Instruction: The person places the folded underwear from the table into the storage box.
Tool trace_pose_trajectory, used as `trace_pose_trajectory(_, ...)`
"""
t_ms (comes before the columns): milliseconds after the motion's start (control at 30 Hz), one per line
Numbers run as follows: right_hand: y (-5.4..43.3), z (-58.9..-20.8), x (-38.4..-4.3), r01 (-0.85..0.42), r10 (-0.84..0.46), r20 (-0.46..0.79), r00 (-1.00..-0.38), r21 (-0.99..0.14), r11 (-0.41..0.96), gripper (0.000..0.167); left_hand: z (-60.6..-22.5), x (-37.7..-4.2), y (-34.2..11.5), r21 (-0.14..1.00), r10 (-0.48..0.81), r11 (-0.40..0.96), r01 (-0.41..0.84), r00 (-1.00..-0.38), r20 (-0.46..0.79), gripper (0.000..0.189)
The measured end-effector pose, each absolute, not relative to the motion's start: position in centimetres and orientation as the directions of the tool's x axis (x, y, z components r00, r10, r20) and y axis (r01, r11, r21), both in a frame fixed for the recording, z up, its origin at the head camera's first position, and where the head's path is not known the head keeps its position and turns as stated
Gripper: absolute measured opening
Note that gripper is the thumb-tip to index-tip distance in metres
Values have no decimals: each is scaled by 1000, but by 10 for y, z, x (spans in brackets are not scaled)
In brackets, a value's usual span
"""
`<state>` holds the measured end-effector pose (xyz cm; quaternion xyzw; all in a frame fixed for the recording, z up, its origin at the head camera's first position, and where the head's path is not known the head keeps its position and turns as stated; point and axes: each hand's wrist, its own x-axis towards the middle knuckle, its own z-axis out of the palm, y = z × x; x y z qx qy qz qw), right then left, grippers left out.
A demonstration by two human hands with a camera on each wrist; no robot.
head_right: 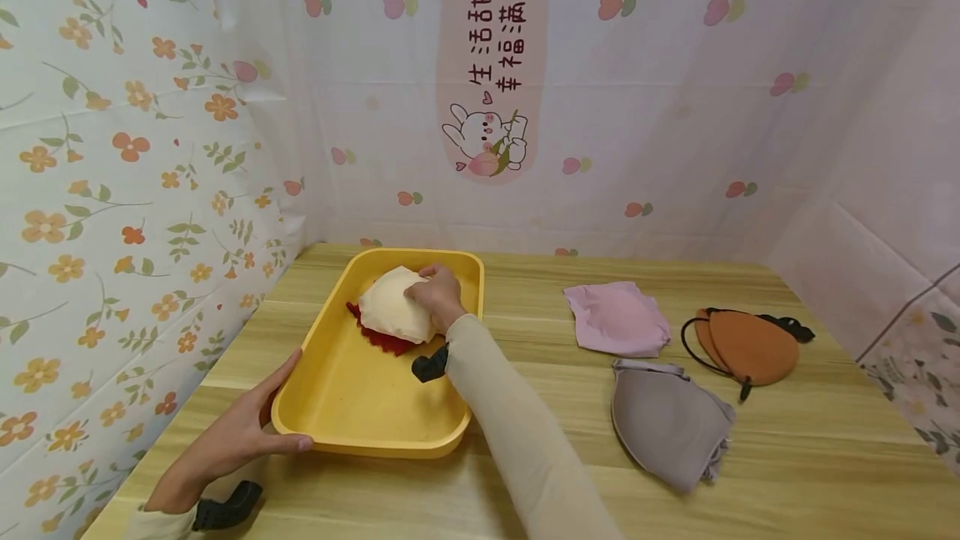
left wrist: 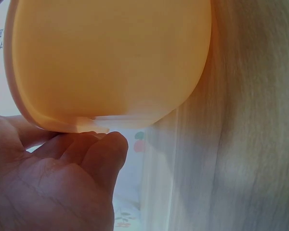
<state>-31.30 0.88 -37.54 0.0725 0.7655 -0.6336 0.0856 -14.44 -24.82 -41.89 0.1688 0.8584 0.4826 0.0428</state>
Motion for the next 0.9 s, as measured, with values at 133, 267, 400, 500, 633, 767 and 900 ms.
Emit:
trace_pose_trajectory(133, 8, -375, -312, 212, -11, -220, -975, -952, 221, 35, -418, -144, -248, 841, 334, 478, 252, -938, 92, 117)
trace_pose_trajectory(267, 9, -376, -313, 193, -26, -207, -978, -946, 261, 35, -417, -143, -248, 839, 343, 475, 264, -934, 100, 118)
trace_pose_trajectory(400, 10, -379, -313, 167, -53, -196, -979, -925, 341, 36, -416, -142, -248, 836, 357, 471, 283, -927, 113, 117)
trace_pose_trajectory(500, 10, -380, -313, 152, -57, -188, -981, -911, 383, 36, -415, -142, -249, 838, 361, 465, 286, -925, 115, 117)
trace_pose_trajectory(633, 9, -381, -313, 131, -55, -166, -985, -908, 397, 36, -415, -141, -249, 841, 363, 459, 285, -925, 115, 117)
trace_pose_trajectory(767, 10, -382, -311, 107, -62, -143, -988, -912, 397, 35, -416, -142, -249, 845, 364, 454, 284, -924, 115, 117)
trace_pose_trajectory(900, 12, -382, -309, 90, -72, -129, -989, -912, 400, 36, -414, -142, -248, 840, 365, 462, 284, -924, 111, 117)
